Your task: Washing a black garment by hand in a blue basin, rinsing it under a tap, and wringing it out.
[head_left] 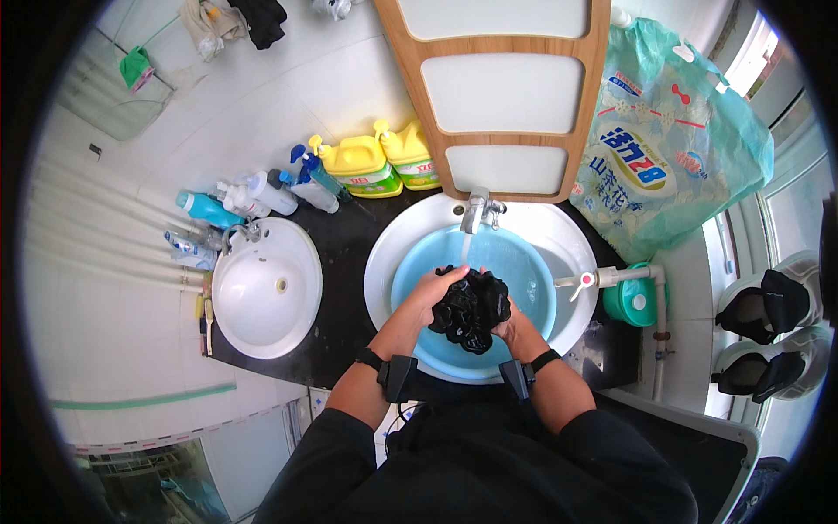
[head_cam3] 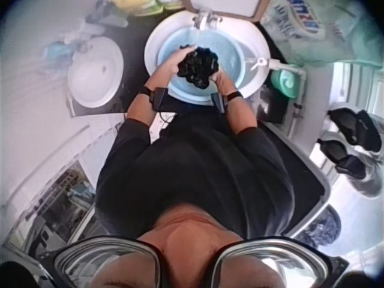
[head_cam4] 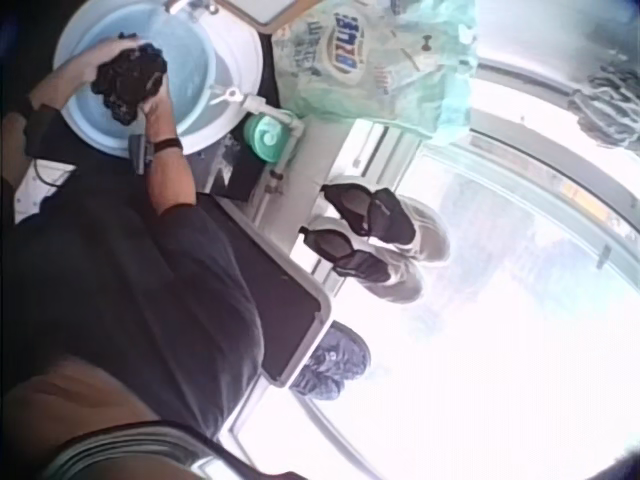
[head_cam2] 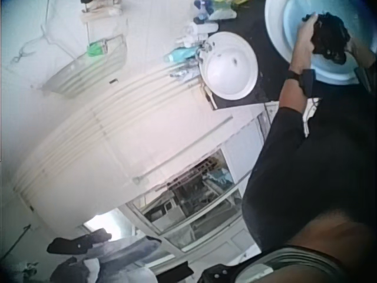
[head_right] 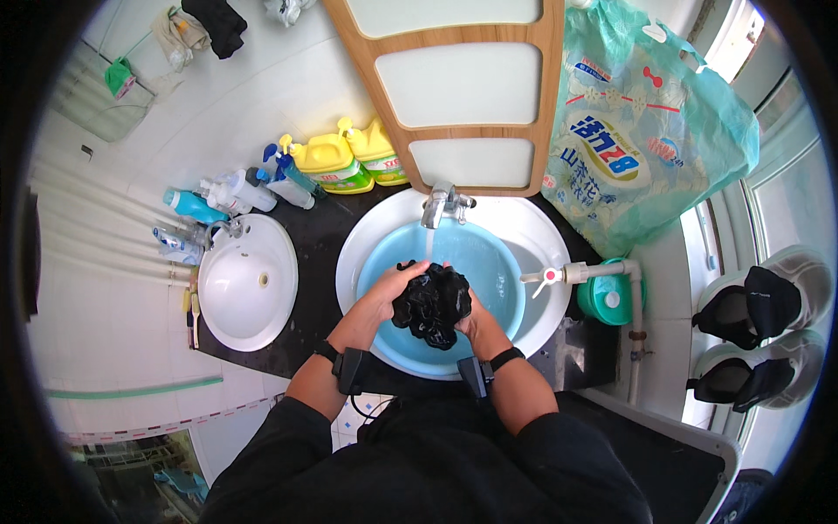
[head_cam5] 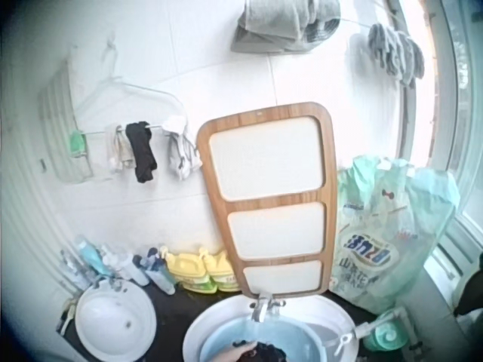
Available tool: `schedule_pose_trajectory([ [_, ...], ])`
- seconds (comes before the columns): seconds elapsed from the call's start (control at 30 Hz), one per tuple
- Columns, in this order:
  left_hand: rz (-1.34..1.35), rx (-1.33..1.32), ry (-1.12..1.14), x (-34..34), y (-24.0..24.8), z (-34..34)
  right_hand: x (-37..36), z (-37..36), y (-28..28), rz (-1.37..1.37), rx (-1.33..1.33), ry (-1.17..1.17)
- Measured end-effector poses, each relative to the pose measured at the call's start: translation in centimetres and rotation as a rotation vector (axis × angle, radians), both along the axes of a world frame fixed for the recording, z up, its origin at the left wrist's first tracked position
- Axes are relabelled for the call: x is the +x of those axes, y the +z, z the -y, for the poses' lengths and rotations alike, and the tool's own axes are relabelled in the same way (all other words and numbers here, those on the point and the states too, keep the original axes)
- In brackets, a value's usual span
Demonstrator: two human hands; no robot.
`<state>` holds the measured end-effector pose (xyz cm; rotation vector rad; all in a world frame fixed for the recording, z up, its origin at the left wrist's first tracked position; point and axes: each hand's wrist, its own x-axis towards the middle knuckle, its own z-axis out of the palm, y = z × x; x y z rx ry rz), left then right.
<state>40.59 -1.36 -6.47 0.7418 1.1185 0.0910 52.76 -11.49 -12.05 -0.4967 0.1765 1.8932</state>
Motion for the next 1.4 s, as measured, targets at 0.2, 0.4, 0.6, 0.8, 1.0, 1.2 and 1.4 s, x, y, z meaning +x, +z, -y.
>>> schedule_pose_trajectory([
  [0.2,0.062,0.072,0.082,1.1,2.2,2.2,0.0,2.1,0.8,0.163,0.046,-0.037],
  [0.4,0.134,0.286,0.020,0.7,-1.2,3.0,0.2,2.3,3.9,0.532,0.009,-0.114],
  [0.6,-0.138,0.579,-0.027,-0.1,4.0,1.8,1.7,3.9,1.0,0.063,0.054,-0.320],
  [0.8,-0.891,1.040,-0.102,-10.8,-3.5,0.8,4.2,4.1,2.3,0.071,0.067,-0.450],
  [1.0,-0.335,0.634,0.170,-8.1,-1.8,3.6,4.6,4.7,1.1,0.167,-0.027,-0.520],
  [1.2,-0.195,0.818,0.412,-7.6,-0.8,4.4,4.3,5.9,3.4,0.146,0.060,-0.479],
  [1.4,-0.266,1.011,0.312,-6.5,4.5,5.4,4.9,7.2,2.9,0.116,0.082,-0.475],
])
